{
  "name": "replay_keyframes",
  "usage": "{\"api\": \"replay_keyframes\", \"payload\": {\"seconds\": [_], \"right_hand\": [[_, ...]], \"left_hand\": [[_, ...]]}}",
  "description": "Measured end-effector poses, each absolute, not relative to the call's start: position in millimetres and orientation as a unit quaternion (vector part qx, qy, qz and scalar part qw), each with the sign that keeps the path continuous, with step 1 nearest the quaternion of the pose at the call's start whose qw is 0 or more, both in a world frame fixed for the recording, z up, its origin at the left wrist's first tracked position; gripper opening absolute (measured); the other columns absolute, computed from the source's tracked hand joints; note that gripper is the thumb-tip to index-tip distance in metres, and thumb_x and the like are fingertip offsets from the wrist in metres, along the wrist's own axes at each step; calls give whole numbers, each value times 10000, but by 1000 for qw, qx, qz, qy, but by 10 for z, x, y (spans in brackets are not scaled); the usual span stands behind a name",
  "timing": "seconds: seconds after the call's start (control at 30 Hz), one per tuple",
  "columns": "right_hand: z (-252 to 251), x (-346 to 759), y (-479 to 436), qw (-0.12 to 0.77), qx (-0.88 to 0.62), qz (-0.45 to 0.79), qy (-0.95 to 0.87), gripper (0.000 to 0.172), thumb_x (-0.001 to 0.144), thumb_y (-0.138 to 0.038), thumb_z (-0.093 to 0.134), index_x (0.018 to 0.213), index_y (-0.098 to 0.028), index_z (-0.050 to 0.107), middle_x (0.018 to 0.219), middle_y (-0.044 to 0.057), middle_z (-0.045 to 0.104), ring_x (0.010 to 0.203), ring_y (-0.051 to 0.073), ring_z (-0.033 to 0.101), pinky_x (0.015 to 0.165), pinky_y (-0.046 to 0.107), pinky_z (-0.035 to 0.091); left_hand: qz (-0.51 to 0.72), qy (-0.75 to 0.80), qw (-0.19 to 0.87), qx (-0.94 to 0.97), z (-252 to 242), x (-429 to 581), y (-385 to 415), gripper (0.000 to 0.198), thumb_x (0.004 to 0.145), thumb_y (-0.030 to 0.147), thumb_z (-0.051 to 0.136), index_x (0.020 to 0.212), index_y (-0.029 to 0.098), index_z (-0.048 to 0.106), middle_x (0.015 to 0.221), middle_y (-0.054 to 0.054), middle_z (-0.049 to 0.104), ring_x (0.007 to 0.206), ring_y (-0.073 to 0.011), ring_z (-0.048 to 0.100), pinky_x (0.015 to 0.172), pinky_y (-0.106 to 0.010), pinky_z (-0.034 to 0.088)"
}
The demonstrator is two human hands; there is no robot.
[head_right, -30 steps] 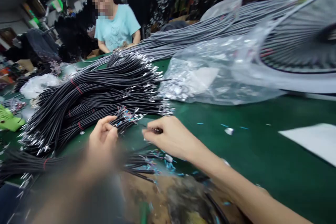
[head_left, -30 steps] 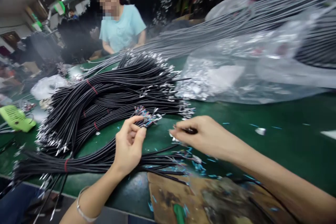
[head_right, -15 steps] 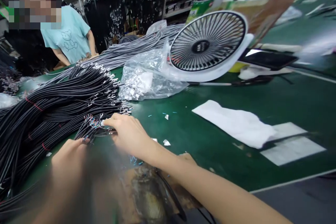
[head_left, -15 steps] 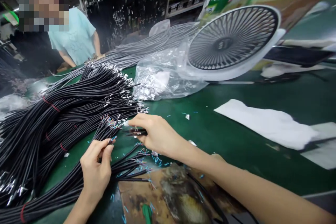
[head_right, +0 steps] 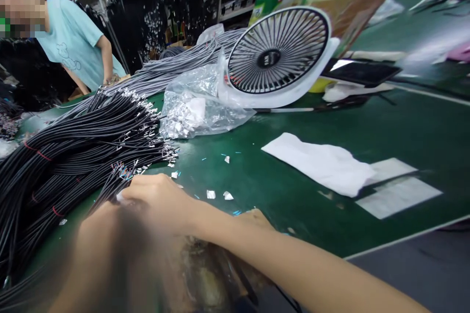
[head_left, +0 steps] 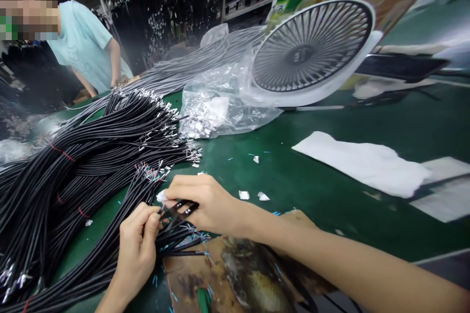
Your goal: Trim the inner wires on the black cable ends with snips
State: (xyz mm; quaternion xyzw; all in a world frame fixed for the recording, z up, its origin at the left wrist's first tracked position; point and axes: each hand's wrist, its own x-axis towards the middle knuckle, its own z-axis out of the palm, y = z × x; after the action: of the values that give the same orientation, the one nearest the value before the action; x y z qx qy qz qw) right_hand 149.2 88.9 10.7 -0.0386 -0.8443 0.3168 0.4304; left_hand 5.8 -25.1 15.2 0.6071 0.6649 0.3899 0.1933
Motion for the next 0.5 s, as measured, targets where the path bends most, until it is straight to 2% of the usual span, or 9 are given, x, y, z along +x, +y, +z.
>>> {"api": "replay_keyframes", "payload": {"seconds": [0.2, 0.33, 0.5], "right_hand": [[126, 1506, 907, 428, 20, 311, -848, 171, 823, -63, 454, 841, -83, 624, 716, 57, 573, 600, 118, 508, 522, 205, 387], [181, 1508, 889, 413, 6, 303, -859, 214, 731, -13, 405, 781, -109, 590, 691, 48, 572, 587, 119, 509, 505, 200, 375], [237, 1499, 842, 387, -20, 305, -870, 192, 650, 13, 446, 738, -127, 543, 672, 21, 536, 570, 108, 475, 504, 189, 358]], "left_hand": [[389, 649, 227, 613, 228, 58, -265, 389, 922, 338, 350, 643, 165, 560, 571, 1, 461, 495, -110, 425, 465, -205, 330], [393, 645, 229, 614, 235, 50, -269, 392, 912, 361, 374, 641, 165, 579, 568, -4, 477, 509, -117, 443, 479, -208, 339], [403, 648, 217, 609, 225, 43, -255, 367, 899, 358, 406, 685, 172, 639, 579, -6, 511, 487, -114, 447, 458, -207, 335]]}}
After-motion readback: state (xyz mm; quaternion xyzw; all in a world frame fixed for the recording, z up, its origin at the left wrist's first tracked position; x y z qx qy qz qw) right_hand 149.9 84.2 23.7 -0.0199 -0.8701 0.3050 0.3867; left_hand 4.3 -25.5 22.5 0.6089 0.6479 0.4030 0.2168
